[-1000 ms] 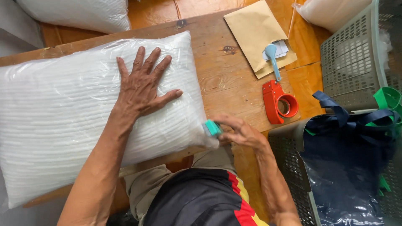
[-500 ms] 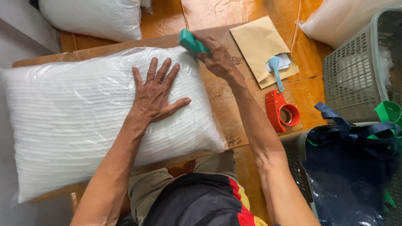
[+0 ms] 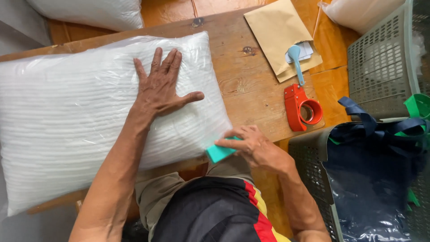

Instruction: Wiping down a plastic-wrapped pillow with a sponge on a wooden workbench.

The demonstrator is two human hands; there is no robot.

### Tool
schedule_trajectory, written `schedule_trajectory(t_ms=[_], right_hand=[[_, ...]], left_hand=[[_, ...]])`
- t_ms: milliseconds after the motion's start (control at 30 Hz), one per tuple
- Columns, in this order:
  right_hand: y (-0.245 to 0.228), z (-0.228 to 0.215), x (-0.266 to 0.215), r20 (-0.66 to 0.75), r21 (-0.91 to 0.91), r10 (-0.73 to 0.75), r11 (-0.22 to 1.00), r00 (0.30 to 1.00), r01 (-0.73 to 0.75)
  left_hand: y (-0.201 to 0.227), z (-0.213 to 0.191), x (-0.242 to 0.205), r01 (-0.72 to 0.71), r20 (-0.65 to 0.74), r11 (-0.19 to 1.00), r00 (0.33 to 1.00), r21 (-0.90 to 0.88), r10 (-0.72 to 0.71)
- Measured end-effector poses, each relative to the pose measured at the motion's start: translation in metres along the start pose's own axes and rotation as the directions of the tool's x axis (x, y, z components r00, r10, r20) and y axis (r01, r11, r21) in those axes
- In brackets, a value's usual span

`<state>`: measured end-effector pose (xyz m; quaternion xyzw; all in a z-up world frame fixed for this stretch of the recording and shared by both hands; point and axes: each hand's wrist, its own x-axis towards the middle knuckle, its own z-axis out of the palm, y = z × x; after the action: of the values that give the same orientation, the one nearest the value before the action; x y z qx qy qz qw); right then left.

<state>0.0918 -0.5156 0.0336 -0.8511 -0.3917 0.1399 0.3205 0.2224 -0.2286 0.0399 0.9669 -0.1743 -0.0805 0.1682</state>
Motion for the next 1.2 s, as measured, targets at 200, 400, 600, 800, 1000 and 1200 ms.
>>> schedule_trajectory(t_ms=[200,400,600,800,1000,1200], right_hand=[[0.009,-0.006,-0.018,-0.377,0.04,0.094,0.996,0.921,-0.085],[0.005,0.028,0.02,-0.511,-0.007,0.073,0.996,0.857,-0.089],[-0.008,0.082,-0.001,-0.538,-0.405,-0.045,0.89,0.842,-0.211],[-0.002,0.078,-0.031,-0.439,-0.619,-0.105,0.755,0.892,-0.216],[-0.026,0.065,-0.054,-0.542,-0.42,-0.023,0.873,0.84,-0.247],[-0.029,0.086,-0.02,-0.689,-0.279,0.028,0.912,0.724,-0.301]], left_hand=[[0.003,-0.006,0.013,0.035,0.075,0.999,0.997,0.025,-0.037],[0.003,-0.018,0.019,0.074,0.151,0.997,0.986,0.024,-0.076],[0.003,-0.006,0.03,0.04,0.172,0.997,0.984,0.07,-0.052],[0.003,-0.003,0.027,0.044,0.16,0.997,0.986,0.06,-0.053],[0.003,-0.007,0.024,0.055,0.173,0.998,0.983,0.028,-0.059],[0.007,-0.012,0.021,0.054,0.169,0.998,0.984,0.013,-0.055]])
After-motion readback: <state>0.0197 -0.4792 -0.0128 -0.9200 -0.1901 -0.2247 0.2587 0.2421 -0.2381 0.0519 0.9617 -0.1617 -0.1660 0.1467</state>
